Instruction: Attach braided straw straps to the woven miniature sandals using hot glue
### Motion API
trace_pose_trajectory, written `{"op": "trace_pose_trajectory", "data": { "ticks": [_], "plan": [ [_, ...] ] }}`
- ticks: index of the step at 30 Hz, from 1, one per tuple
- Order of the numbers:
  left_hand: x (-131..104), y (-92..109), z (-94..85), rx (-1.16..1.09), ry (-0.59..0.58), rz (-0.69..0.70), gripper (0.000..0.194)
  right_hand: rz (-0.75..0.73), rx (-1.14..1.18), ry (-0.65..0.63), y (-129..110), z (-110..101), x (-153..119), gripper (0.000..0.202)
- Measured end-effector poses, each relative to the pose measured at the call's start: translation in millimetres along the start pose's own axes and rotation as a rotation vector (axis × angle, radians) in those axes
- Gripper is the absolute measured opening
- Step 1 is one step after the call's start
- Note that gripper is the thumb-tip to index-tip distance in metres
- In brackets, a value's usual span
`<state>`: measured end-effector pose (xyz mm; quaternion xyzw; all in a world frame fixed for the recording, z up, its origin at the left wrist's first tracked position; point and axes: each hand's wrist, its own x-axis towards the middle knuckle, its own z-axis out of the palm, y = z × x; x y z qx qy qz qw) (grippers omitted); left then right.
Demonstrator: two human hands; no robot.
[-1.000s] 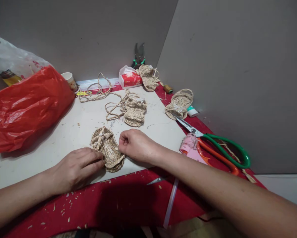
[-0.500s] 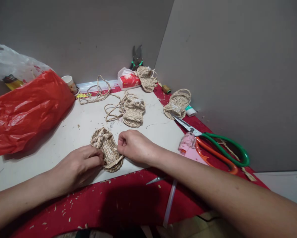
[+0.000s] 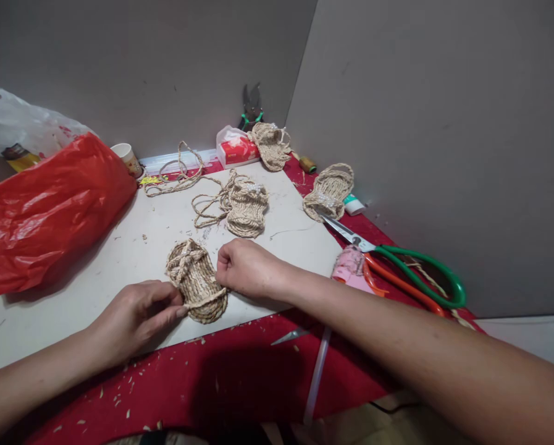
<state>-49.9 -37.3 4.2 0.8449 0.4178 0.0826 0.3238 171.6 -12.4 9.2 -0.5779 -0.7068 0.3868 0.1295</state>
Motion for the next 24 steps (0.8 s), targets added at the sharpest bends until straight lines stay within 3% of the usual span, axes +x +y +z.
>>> {"op": "trace_pose_trajectory", "data": {
  "ticks": [3,5,9,13,19,24],
  "plan": [
    [-3.8,1.7,0.0,-0.167,-0.127,-0.089,0.028,0.004,0.005,0.01,1.8,1.3,-0.2,0.014],
    [-4.9,2.3,-1.1,-0.271,-0.121,-0.149,0.032,0.006,0.008,0.025,3.3,3.2,-2.0,0.013],
    [-3.8,1.0,0.4,-0.53,0.089,-0.266,0.027,-0.027,-0.025,0.092,5.7,9.5,-8.3,0.013],
    [-5.9,4.7,9.5,-0.915,0.175,-0.411,0.025,-0.04,-0.005,0.175,7.6,17.6,-12.8,0.012],
    [-4.0,18.8,19.4,-1.172,0.371,-0.563,0.043,-0.028,0.086,0.232,7.0,28.2,-14.3,0.012],
    [7.2,23.8,25.6,-1.266,0.181,-0.516,0.028,-0.054,0.159,0.237,4.1,34.7,-17.4,0.01]
  ]
}}
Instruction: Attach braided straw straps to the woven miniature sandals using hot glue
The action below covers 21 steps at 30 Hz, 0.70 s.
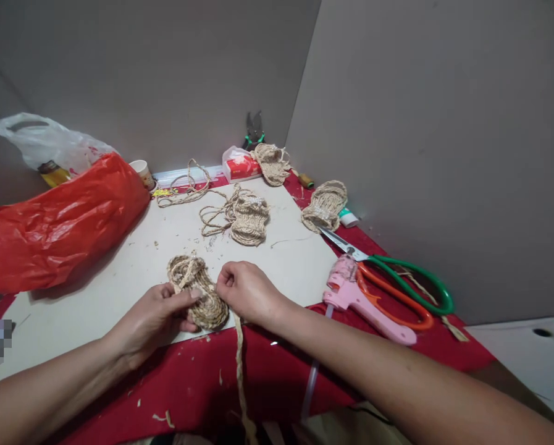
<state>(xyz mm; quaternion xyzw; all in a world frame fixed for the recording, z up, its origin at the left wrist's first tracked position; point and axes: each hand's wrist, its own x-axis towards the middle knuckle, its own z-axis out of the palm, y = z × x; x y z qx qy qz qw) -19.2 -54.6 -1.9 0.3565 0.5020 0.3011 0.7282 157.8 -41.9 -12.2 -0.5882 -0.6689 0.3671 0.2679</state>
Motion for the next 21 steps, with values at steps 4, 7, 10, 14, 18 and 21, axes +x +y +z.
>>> {"op": "trace_pose_trajectory", "data": {
  "ticks": [4,7,10,14,18,21],
  "plan": [
    [-0.8,-4.4,5.3,-0.033,-0.009,0.086,0.017,-0.004,0.096,0.008,-2.9,-0.4,-6.2,0.011],
    [-8.0,-4.9,10.2,-0.045,0.065,0.151,0.02,-0.011,0.175,0.036,-8.2,-3.5,-12.8,0.011],
    [-14.3,-2.0,15.1,-0.037,0.116,0.269,0.019,-0.035,0.226,0.092,-16.3,-6.0,-18.7,0.013],
    [-16.1,3.5,18.0,-0.057,0.097,0.375,0.02,-0.066,0.324,0.178,-28.3,-7.6,-23.1,0.014],
    [-14.6,6.9,18.1,-0.122,0.082,0.472,0.022,-0.064,0.401,0.224,-38.8,-9.8,-25.9,0.016],
    [-15.9,9.4,19.6,-0.163,0.072,0.504,0.024,-0.062,0.438,0.242,-43.5,-11.3,-28.3,0.018]
  ]
}}
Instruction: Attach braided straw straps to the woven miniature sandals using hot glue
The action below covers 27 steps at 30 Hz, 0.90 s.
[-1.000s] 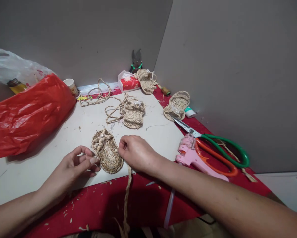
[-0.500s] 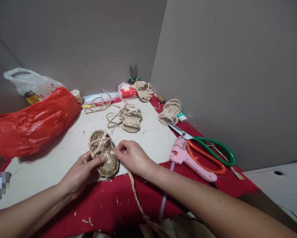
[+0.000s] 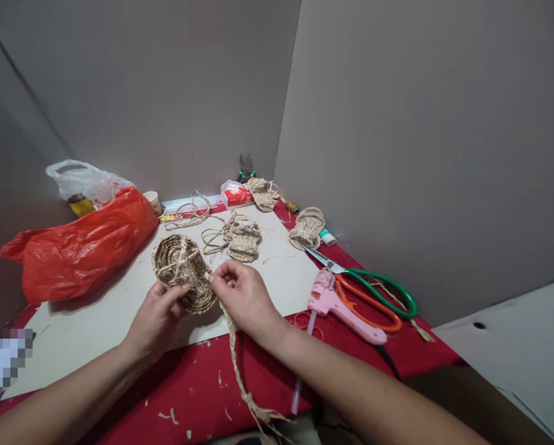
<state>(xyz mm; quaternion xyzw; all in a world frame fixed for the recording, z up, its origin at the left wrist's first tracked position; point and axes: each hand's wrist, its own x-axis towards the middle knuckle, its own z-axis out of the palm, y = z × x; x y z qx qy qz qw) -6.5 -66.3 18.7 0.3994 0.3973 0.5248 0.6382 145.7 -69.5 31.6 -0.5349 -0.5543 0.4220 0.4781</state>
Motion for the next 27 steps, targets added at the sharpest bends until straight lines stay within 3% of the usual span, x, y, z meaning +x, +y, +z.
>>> {"op": "trace_pose_trajectory", "data": {
  "ticks": [4,10,15,19,23,27],
  "plan": [
    [-2.3,4.5,7.9,-0.009,-0.027,0.008,0.037,-0.024,0.032,0.024,-3.3,1.2,-3.2,0.017],
    [0.8,-1.8,18.5,0.008,0.033,0.047,0.033,0.005,0.102,0.046,-7.1,4.7,-5.5,0.016],
    [6.4,-6.1,16.6,-0.04,0.036,0.03,0.03,0.053,0.155,-0.065,-4.1,-5.5,-6.8,0.025],
    [9.6,-4.6,17.1,-0.037,0.033,0.038,0.032,0.132,0.254,-0.073,5.2,-16.7,-17.1,0.032],
    [11.0,-6.2,19.8,0.0,0.056,0.026,0.033,0.205,0.206,-0.225,15.3,-17.5,-31.0,0.031],
    [12.6,-8.2,18.8,0.035,0.097,0.052,0.032,0.179,0.151,-0.157,17.3,-14.8,-35.5,0.026]
  ]
}}
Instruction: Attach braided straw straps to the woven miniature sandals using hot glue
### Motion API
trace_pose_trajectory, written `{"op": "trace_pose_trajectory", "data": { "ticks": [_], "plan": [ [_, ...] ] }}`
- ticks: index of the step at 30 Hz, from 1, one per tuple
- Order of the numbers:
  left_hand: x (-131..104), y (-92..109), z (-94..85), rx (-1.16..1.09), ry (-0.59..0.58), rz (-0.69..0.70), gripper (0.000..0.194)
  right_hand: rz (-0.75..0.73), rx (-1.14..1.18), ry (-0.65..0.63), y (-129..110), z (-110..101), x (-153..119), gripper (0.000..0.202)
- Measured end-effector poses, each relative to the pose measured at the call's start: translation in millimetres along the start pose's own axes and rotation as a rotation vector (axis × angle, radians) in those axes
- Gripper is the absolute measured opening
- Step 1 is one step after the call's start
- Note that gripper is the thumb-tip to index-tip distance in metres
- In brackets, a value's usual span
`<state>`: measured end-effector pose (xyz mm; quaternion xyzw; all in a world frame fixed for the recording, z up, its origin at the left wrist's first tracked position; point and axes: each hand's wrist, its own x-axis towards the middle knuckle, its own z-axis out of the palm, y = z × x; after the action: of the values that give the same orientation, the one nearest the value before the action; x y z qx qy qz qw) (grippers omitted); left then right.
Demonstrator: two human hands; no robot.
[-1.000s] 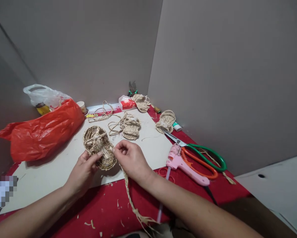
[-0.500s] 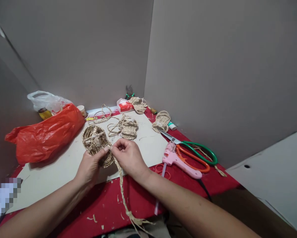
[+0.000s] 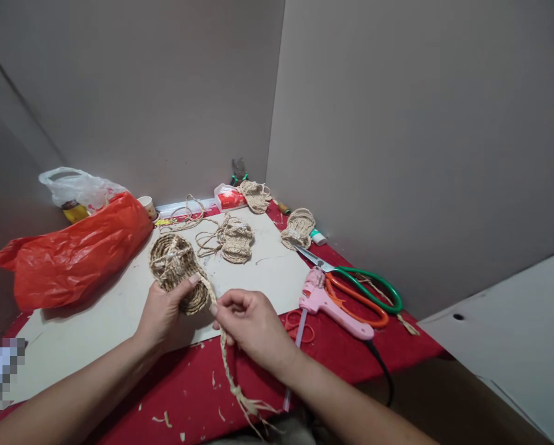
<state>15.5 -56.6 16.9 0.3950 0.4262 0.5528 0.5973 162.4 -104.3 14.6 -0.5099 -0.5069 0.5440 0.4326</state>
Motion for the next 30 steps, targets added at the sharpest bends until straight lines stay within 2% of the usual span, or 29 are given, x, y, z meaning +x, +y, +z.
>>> {"op": "trace_pose_trajectory", "data": {
  "ticks": [5,11,17,22,24,30],
  "plan": [
    [5.0,-2.2,-6.3,0.151,0.048,0.079,0.029,-0.095,-0.094,0.144,-2.8,-1.7,1.9,0.022],
    [5.6,-3.3,-9.4,0.267,0.036,0.13,0.026,-0.172,-0.232,0.264,-3.2,-0.9,2.8,0.014],
    [4.4,-2.5,-8.4,0.298,0.069,0.141,0.026,-0.224,-0.322,0.177,4.2,5.8,4.5,0.013],
    [5.0,-4.5,-9.4,0.396,0.087,0.195,0.018,-0.374,-0.474,0.269,8.1,12.0,0.4,0.006],
    [4.2,-4.7,-9.5,0.439,0.073,0.217,0.016,-0.468,-0.534,0.208,6.4,14.1,-1.4,0.009],
    [1.7,-2.9,-9.0,0.416,0.032,0.213,0.012,-0.704,-0.624,-0.087,6.8,13.5,-1.8,0.028]
  ]
}}
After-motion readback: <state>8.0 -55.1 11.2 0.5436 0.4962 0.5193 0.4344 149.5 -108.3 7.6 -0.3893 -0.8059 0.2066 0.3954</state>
